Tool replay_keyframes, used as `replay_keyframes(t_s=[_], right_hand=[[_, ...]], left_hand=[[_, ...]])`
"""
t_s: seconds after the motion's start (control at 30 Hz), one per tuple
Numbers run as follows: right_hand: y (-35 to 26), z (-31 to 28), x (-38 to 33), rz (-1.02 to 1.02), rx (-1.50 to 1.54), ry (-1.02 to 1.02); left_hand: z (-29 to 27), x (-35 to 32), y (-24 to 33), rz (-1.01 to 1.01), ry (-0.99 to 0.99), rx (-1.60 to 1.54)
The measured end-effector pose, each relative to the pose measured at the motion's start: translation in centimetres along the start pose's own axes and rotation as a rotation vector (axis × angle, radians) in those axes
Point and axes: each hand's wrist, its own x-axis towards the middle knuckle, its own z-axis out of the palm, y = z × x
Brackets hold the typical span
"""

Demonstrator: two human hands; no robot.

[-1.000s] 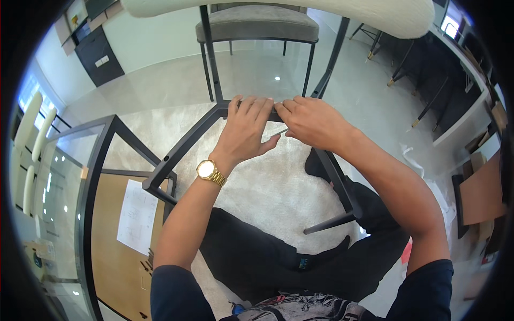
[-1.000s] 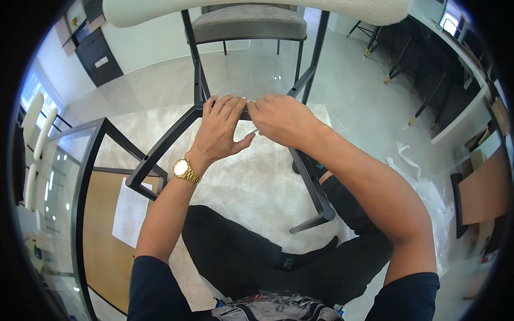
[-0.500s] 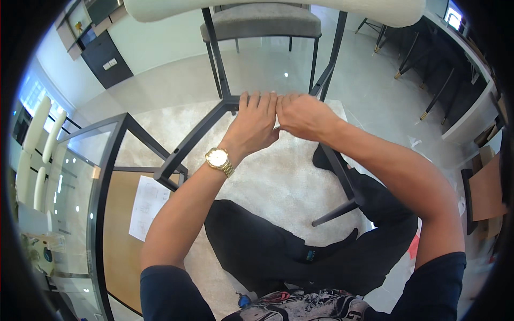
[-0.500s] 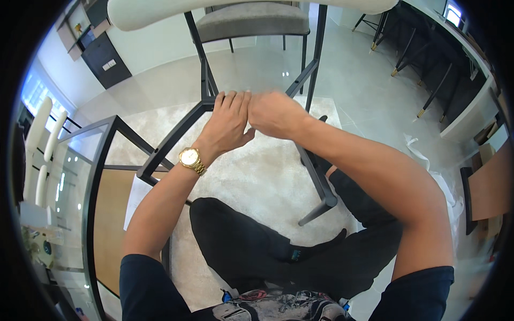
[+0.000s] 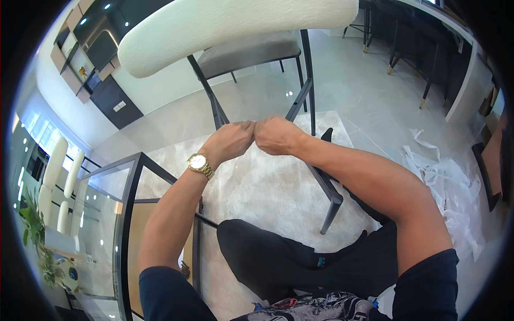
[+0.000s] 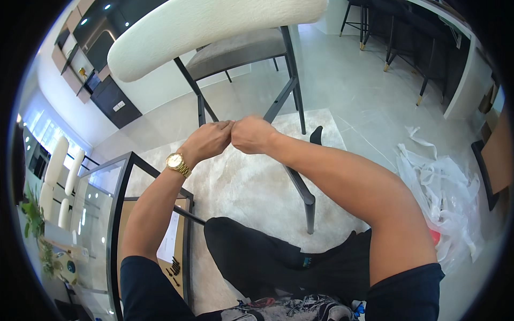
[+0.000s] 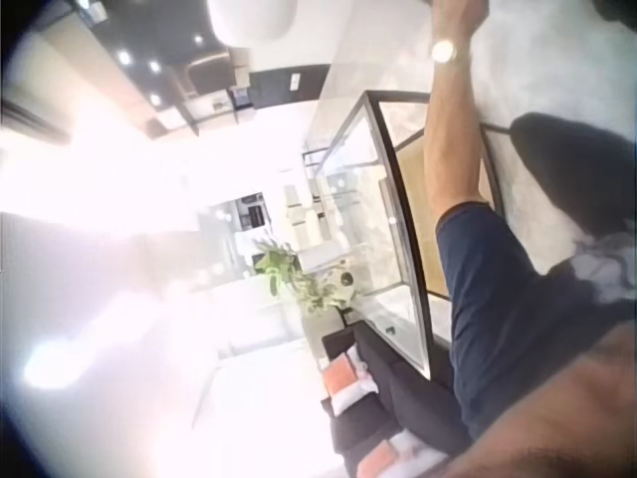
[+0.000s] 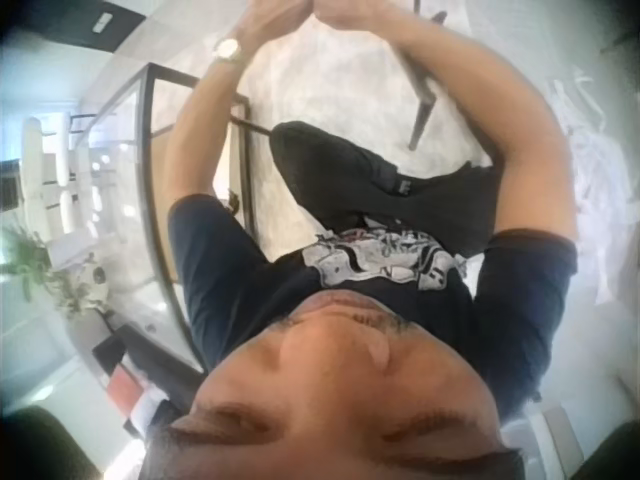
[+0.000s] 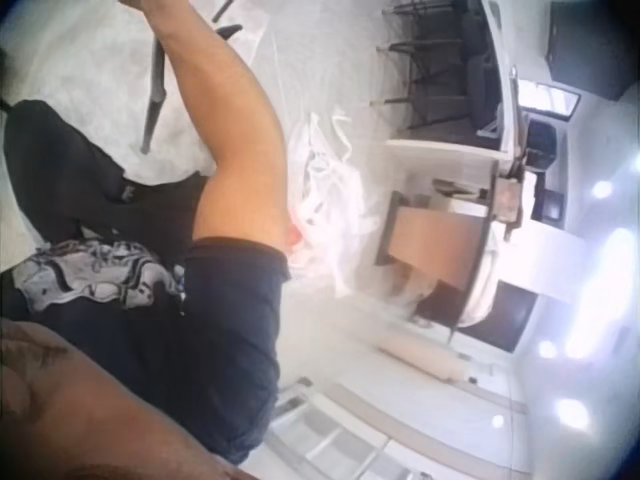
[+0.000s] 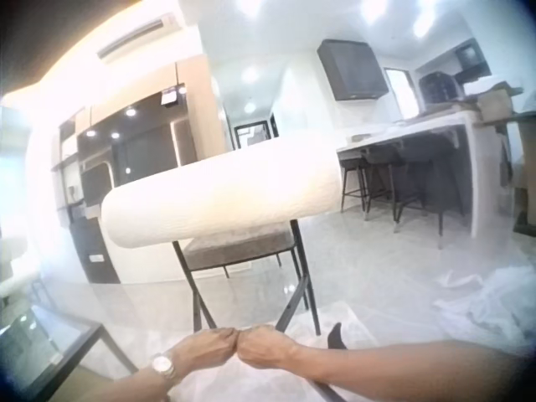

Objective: The person assembles a chair frame by hand while sitting on the floor, using an Allen key to tighten screws taken from a nearby glass table.

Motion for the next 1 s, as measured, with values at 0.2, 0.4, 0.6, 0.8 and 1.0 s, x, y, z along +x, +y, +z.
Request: replay_keyframes(t_s=[0.2, 0.4, 0.6, 0.8, 1.0], right_hand=[[-1.6, 0.5, 0.3, 0.198, 0.103, -0.008], [-1.8, -0.7, 1.4, 0.142, 0.073, -0.194], [-0.9, -1.0, 1.5, 0.183, 0.270, -0.187], [0.0, -3.5, 0.9, 0.233, 0.317, -0.143], [-0.2, -3.4, 0.9, 0.304, 0.328, -0.138]], left_hand=[[0.1, -0.8, -0.2, -0.013, 0.175, -0.189], [2.7, -2.6, -0.1, -0.141, 0.328, -0.391], [3.4, -2.4, 0.1, -0.230, 0.358, -0.444], [3.5, -2.6, 0.0, -0.205, 0.406, -0.404], [5.3, -3.2, -0.4, -0.175, 0.492, -0.362]])
